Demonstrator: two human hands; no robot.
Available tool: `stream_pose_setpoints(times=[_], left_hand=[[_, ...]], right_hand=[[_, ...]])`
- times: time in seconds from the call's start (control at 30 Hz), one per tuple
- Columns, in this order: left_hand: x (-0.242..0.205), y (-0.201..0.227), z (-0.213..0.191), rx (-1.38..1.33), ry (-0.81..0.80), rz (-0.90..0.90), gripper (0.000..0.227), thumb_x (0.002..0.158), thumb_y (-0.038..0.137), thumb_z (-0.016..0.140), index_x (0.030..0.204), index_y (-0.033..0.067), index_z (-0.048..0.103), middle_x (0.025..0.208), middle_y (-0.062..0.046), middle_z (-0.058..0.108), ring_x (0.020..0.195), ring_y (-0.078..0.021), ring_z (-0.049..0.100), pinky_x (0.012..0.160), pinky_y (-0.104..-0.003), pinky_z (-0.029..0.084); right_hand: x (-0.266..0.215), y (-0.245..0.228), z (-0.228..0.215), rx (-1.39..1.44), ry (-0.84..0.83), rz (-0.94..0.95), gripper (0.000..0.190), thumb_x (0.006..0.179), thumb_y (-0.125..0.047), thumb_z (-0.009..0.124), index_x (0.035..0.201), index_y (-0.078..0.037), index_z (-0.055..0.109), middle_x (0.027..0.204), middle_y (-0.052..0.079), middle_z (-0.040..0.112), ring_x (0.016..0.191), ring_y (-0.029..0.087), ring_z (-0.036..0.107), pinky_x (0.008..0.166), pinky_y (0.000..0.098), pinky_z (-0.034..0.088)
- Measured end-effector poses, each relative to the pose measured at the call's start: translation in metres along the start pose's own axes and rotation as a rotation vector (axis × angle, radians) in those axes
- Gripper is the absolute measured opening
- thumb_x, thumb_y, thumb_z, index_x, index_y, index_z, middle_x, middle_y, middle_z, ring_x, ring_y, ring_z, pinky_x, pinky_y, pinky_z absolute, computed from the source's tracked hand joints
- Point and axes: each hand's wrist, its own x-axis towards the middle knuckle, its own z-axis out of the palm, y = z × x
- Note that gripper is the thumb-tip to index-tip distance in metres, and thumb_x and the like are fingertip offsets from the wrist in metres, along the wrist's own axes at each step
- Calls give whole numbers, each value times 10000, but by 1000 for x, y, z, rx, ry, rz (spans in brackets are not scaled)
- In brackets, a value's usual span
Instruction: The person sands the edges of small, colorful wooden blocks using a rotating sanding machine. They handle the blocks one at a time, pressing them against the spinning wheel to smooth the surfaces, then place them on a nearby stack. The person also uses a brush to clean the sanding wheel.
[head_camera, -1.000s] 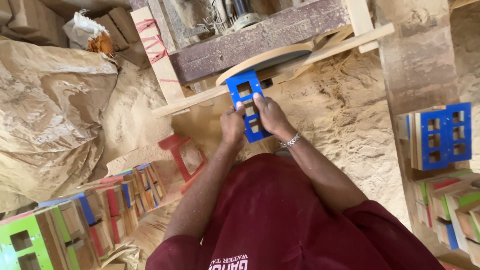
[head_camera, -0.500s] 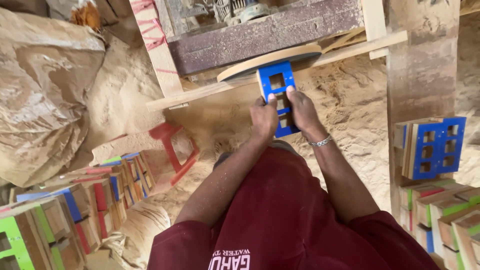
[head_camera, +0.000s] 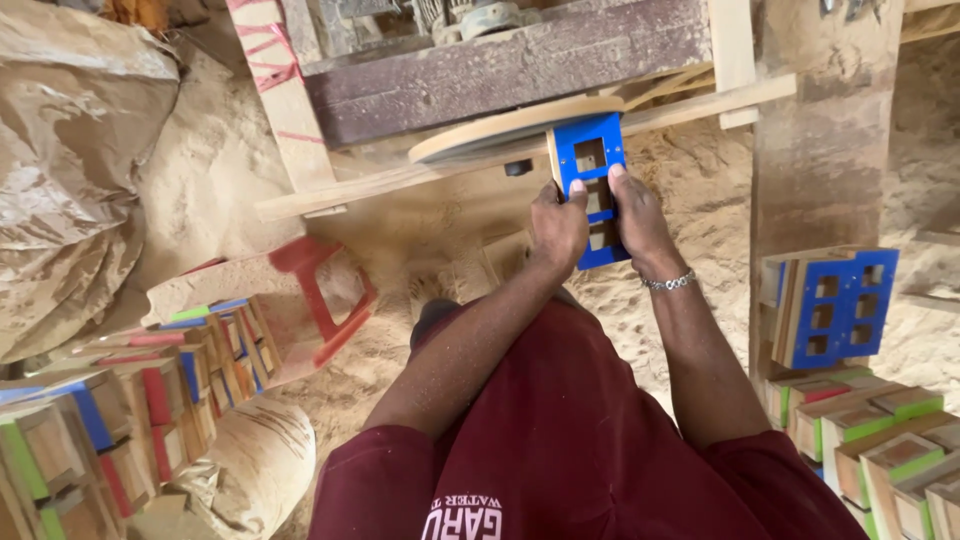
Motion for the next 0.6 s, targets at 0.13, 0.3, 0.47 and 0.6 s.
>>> stream_pose_setpoints(times=[0.13, 0.3, 0.47, 0.6], left_hand=[[5, -18, 23, -72, -21, 45, 349, 984, 191, 590, 1191, -84, 648, 994, -205, 751, 855, -262, 709, 763, -400, 567], [10, -18, 46, 58, -20, 163, 348, 995, 217, 655, 1148, -94, 639, 982, -199, 726, 886, -258, 704, 800, -399, 556], [-9, -25, 0, -145, -502, 229, 382, 914, 140, 725, 1242, -4, 593, 1103, -126, 688, 975, -222, 658, 853, -410, 580], [-52, -53, -84, -334, -593, 117, 459, 930, 62, 706, 1367, 31, 566, 1254, -104, 678, 1140, -231, 653, 995, -408, 565]], right_hand=[[4, 4, -23, -61, 46, 62, 529, 1082, -492, 422, 1179, -36, 671, 1058, 60, 717, 944, 134, 668, 868, 300, 560], [8, 9, -48, -92, 106, 149, 485, 1052, -500, 432, 1193, -74, 616, 1024, 56, 698, 894, 157, 678, 777, 315, 589], [-40, 13, -64, -100, -122, -236, 476, 1098, -440, 533, 1263, -6, 635, 1105, 42, 692, 962, 107, 645, 842, 282, 566], [-85, 4, -40, -637, -222, -282, 386, 1056, -351, 570, 1251, -28, 654, 1007, 36, 717, 909, 113, 694, 797, 291, 553]])
